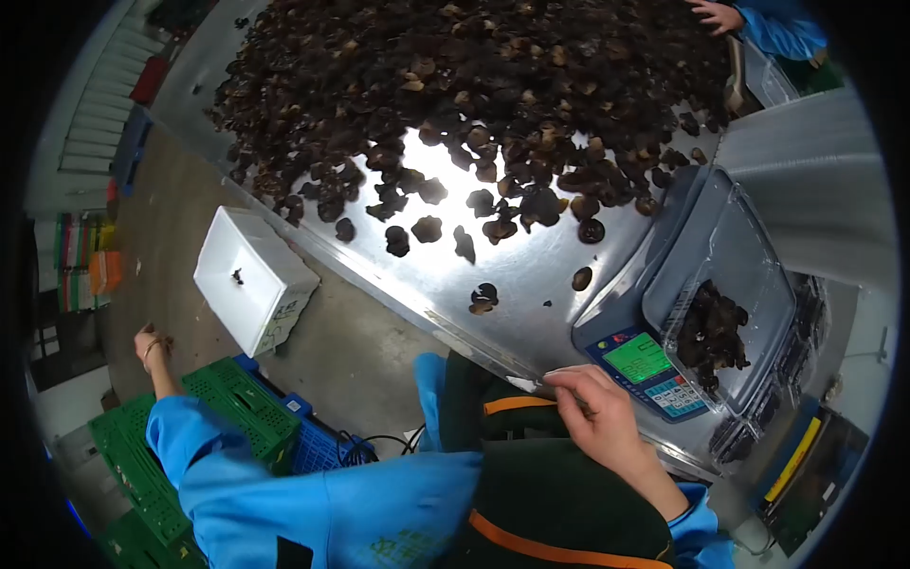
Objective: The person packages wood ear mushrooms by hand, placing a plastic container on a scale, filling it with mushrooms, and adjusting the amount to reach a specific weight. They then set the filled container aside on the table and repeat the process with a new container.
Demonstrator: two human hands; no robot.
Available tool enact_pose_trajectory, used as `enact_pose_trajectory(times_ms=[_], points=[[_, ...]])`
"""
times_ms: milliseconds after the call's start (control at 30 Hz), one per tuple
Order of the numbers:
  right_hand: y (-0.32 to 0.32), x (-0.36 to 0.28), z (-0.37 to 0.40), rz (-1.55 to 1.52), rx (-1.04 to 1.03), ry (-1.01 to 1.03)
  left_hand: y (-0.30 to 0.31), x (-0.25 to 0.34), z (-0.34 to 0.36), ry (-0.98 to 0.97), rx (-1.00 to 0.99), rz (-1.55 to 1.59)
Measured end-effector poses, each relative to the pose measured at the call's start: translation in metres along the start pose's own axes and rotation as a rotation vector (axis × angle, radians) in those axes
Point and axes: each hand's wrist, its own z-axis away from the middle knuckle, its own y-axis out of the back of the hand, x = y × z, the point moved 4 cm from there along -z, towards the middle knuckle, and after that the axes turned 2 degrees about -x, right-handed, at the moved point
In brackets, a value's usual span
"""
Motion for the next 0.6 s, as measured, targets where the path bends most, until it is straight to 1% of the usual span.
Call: enact_pose_trajectory(times_ms=[33, 67, 133, 167, 200, 233, 267, 300, 333, 367, 400, 467, 500, 533, 567, 600], points=[[-0.001, 0.004, 0.0, -0.05, -0.006, -0.076, 0.01, 0.01, 0.002, -0.271, 0.237, -0.186], [-0.004, 0.006, 0.002, -0.107, -0.023, -0.153, 0.012, 0.021, 0.019, -0.269, 0.23, -0.206], [-0.004, 0.005, 0.0, -0.077, -0.01, -0.128, -0.015, 0.07, 0.076, 0.005, -0.012, -0.064], [-0.005, 0.005, 0.001, -0.103, -0.02, -0.154, -0.043, 0.084, 0.088, -0.14, -0.091, 0.017], [-0.007, 0.006, 0.003, -0.129, -0.024, -0.185, -0.092, 0.085, 0.083, -0.395, -0.217, 0.26], [-0.008, 0.007, 0.003, -0.127, 0.001, -0.202, -0.121, 0.113, 0.138, -0.71, -0.265, 0.231], [-0.01, 0.006, 0.003, -0.129, 0.005, -0.15, -0.144, 0.146, 0.226, -1.057, -0.305, 0.282], [-0.012, 0.007, 0.005, -0.12, 0.013, -0.107, -0.165, 0.169, 0.295, -1.157, -0.413, 0.16], [-0.013, 0.007, 0.009, -0.115, 0.015, -0.064, -0.182, 0.186, 0.354, -1.381, -0.393, 0.074], [-0.013, 0.008, 0.014, -0.1, 0.022, -0.03, -0.203, 0.192, 0.389, -1.331, -0.36, -0.169], [-0.01, 0.006, 0.02, -0.05, 0.03, 0.057, -0.223, 0.202, 0.404, -1.248, -0.325, -0.285], [0.003, 0.007, 0.036, -0.095, 0.05, 0.069, -0.254, 0.219, 0.418, -1.077, -0.194, -0.315], [0.012, 0.012, 0.052, -0.072, 0.094, 0.034, -0.274, 0.218, 0.414, -1.124, -0.088, -0.168], [0.019, 0.018, 0.068, -0.064, 0.187, -0.033, -0.28, 0.221, 0.423, -1.303, -0.035, -0.05], [0.027, 0.025, 0.082, -0.062, 0.273, -0.096, -0.283, 0.221, 0.438, -1.369, -0.21, 0.053], [0.04, 0.033, 0.1, 0.013, 0.41, -0.146, -0.283, 0.217, 0.451, -1.42, -0.382, 0.148]])
